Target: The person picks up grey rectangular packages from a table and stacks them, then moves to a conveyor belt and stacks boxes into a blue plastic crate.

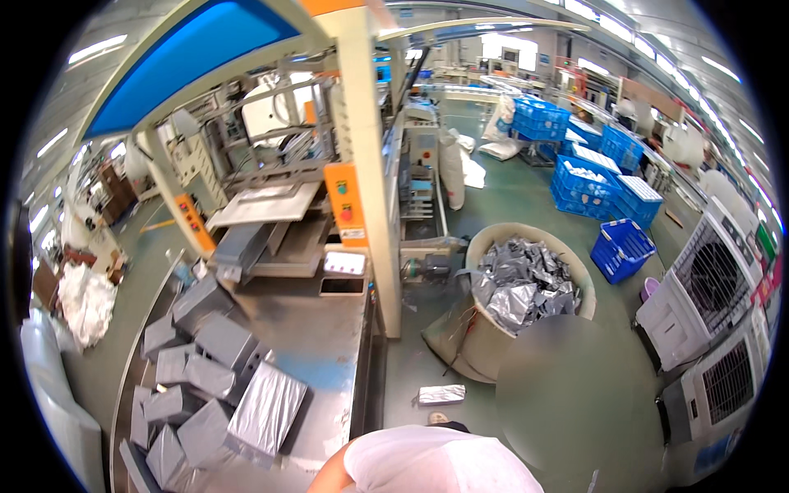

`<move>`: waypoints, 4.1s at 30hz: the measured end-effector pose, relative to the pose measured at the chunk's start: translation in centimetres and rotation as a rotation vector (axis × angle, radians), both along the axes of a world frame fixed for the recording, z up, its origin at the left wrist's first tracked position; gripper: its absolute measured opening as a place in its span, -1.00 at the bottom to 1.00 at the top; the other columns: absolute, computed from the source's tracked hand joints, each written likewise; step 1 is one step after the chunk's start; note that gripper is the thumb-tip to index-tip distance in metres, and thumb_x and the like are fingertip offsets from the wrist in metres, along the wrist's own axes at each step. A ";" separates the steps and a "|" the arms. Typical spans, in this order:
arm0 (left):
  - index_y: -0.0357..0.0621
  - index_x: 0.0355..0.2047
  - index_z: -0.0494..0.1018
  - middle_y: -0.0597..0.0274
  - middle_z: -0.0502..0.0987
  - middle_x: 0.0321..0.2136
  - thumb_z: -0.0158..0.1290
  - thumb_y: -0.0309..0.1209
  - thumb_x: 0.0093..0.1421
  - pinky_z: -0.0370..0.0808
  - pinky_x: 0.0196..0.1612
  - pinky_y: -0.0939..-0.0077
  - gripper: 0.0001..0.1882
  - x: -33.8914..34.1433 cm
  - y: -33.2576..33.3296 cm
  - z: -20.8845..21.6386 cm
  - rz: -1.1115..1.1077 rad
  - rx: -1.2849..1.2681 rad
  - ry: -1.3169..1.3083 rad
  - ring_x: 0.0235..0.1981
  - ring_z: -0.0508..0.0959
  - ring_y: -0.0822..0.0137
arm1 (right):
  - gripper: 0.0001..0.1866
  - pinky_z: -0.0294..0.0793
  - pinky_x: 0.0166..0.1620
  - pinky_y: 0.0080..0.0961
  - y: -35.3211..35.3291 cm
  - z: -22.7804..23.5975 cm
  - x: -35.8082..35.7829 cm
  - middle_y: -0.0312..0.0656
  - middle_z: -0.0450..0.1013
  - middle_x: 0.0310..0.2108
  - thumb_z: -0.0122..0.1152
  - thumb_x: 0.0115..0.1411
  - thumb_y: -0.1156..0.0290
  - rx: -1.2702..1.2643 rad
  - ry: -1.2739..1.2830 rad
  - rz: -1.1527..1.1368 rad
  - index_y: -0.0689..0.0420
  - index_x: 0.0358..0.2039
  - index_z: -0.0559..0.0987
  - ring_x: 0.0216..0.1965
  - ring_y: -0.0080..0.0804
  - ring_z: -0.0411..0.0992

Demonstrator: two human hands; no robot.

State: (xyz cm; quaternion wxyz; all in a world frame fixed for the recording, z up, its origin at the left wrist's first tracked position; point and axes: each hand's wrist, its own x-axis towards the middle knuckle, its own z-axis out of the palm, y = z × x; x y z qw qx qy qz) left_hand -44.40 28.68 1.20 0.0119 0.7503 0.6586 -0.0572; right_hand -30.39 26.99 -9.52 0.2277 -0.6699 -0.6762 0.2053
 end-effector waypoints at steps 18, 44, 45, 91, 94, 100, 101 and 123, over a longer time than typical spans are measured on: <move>-0.33 0.10 0.26 -0.06 0.35 0.05 0.29 -0.07 -0.10 0.12 0.19 -0.05 -0.15 23.7 2.3 1.2 -0.979 0.210 -0.341 0.13 0.28 -0.07 | -0.81 0.42 -0.11 -0.36 -8.9 0.7 27.8 -0.02 0.47 -0.31 0.13 0.21 0.38 0.371 0.532 -0.816 0.21 -0.23 0.53 -0.23 -0.17 0.46; -0.16 -0.42 0.45 0.13 0.44 -0.47 0.02 -0.40 0.17 0.40 -0.30 0.17 -0.90 22.0 -4.2 -9.9 -0.509 -0.083 -0.585 -0.35 0.46 0.03 | 0.20 0.37 0.10 -0.10 -0.6 5.7 44.8 0.25 0.06 0.25 0.39 -0.26 0.24 -0.170 -0.151 -0.265 0.00 0.37 -0.11 0.13 0.18 0.26; -0.18 -0.45 0.41 0.11 0.41 -0.49 0.03 -0.44 0.15 0.39 -0.31 0.16 -0.91 21.9 -4.1 -9.2 -0.573 -0.052 -0.564 -0.38 0.43 0.02 | 0.20 0.37 0.11 -0.11 -1.7 6.0 45.2 0.23 0.07 0.25 0.39 -0.28 0.25 -0.182 -0.170 -0.246 0.00 0.37 -0.10 0.14 0.16 0.25; 0.11 0.26 0.17 -0.03 0.10 0.27 0.31 0.02 -0.18 -0.04 0.26 -0.29 -0.02 11.2 -9.0 -1.4 -0.515 -0.200 -0.340 0.33 0.01 -0.10 | -0.26 0.04 0.31 -0.30 -8.0 -2.8 20.6 0.02 -0.11 0.36 -0.05 0.34 0.20 -0.438 1.138 0.125 0.19 0.36 -0.14 0.35 -0.17 -0.05; 0.26 0.27 0.16 0.04 0.11 0.28 0.34 -0.12 -0.19 0.02 0.24 -0.27 -0.03 8.2 -8.1 -2.5 -0.538 -0.137 -0.089 0.33 0.03 -0.07 | -0.28 0.05 0.30 -0.39 -8.1 -5.7 17.1 -0.06 -0.10 0.37 -0.11 0.38 0.16 -0.587 1.319 0.170 0.14 0.38 -0.16 0.36 -0.28 -0.05; 0.14 0.21 0.26 0.02 0.22 0.21 0.32 -0.17 -0.15 0.10 0.22 -0.19 -0.14 4.3 -8.0 -3.7 -0.555 -0.082 -0.174 0.25 0.17 -0.11 | -0.56 0.42 -0.01 -0.49 -0.5 -5.1 21.0 -0.06 0.48 -0.13 0.04 0.31 0.14 -0.186 0.831 -0.031 0.25 0.01 0.45 -0.08 -0.38 0.45; 0.11 0.20 0.26 0.01 0.23 0.20 0.31 -0.16 -0.14 0.11 0.21 -0.19 -0.15 4.7 -8.4 -3.6 -0.545 -0.098 -0.164 0.24 0.18 -0.11 | -0.51 0.46 -0.09 -0.53 2.0 -4.6 23.3 -0.09 0.48 -0.20 0.09 0.26 0.04 -0.223 0.826 -0.230 0.24 -0.06 0.47 -0.18 -0.42 0.46; -0.14 -0.08 0.44 0.04 0.52 -0.30 0.20 -0.35 0.05 0.45 -0.25 0.20 -0.60 17.5 -8.2 -0.4 -0.622 -0.093 -0.732 -0.26 0.50 -0.01 | -0.44 0.41 -0.50 -0.45 13.5 -8.9 26.0 -0.17 0.47 -0.66 0.01 0.25 -0.06 -0.156 0.833 -0.340 0.25 -0.55 0.54 -0.64 -0.40 0.44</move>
